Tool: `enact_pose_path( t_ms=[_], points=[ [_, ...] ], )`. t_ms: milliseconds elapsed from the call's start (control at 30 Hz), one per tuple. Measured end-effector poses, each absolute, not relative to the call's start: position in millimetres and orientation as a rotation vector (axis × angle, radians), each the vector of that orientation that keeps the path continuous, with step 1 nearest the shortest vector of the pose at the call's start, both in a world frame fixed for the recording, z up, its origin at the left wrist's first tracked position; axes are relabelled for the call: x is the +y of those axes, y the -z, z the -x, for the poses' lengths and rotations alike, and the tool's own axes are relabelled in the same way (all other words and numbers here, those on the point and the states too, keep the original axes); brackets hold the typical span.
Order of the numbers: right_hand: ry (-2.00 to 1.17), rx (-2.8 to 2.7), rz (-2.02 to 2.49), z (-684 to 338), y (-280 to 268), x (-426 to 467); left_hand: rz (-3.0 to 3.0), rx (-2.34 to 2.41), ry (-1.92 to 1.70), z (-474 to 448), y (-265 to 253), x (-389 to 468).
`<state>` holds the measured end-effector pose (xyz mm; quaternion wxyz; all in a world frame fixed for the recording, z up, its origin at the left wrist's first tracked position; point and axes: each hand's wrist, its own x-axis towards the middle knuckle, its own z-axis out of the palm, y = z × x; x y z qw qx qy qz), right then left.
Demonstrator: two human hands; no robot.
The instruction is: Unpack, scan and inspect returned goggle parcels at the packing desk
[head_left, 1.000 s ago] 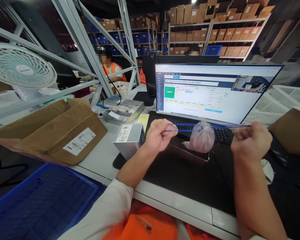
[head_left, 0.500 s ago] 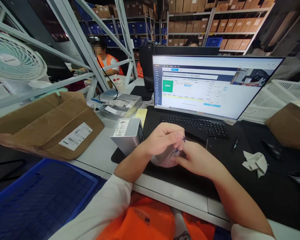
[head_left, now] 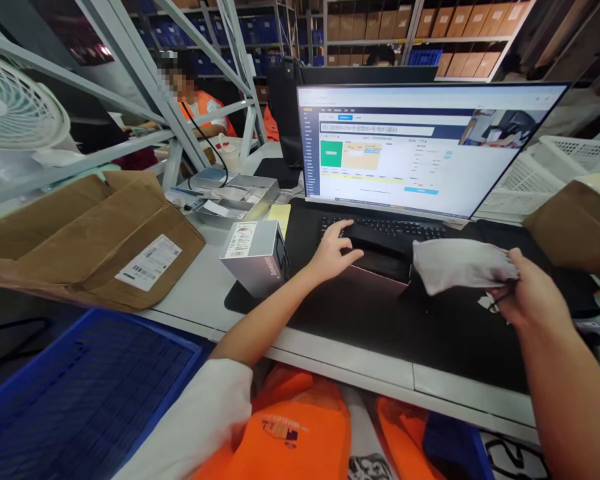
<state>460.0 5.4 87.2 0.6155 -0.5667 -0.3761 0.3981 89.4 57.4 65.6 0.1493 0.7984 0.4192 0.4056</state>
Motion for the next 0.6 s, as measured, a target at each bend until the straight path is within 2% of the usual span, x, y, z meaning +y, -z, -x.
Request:
enact_pose_path(
  t_ms=[100,233,300,400,500,600],
  points=[
    [-1.028,-0.658,1.196,-471.2,-54.7,-2.0,-2.101,1.085,-1.481,-87.2,-92.4,41.7],
    [-1.040,-0.687,1.102,-469.4,-44.9,-31.4,-2.045,1.110,-1.451,-66.7,-116.3,-5.6],
    [-1.068,-0.749,1.070,-459.1,-50.6,-47.9,-2.060,1.129,-1.415,-58.3,-101.9,-32.1],
    [-1.096,-0.836,1.059,-431.0,-58.2,-67.0,-2.085,1.194,-1.413,-58.4,-52.6,-65.0],
    [-1.009,-0.838,1.045,-395.9,-53.4,-80.1,-2.067,1.261,-1.399,-66.6,-4.5,-86.4],
    [-0.913,-0.888,1.137,-371.4,-36.7,-93.4,-1.884,1.329,-1.341,-70.2,17.7,-92.9]
  ],
)
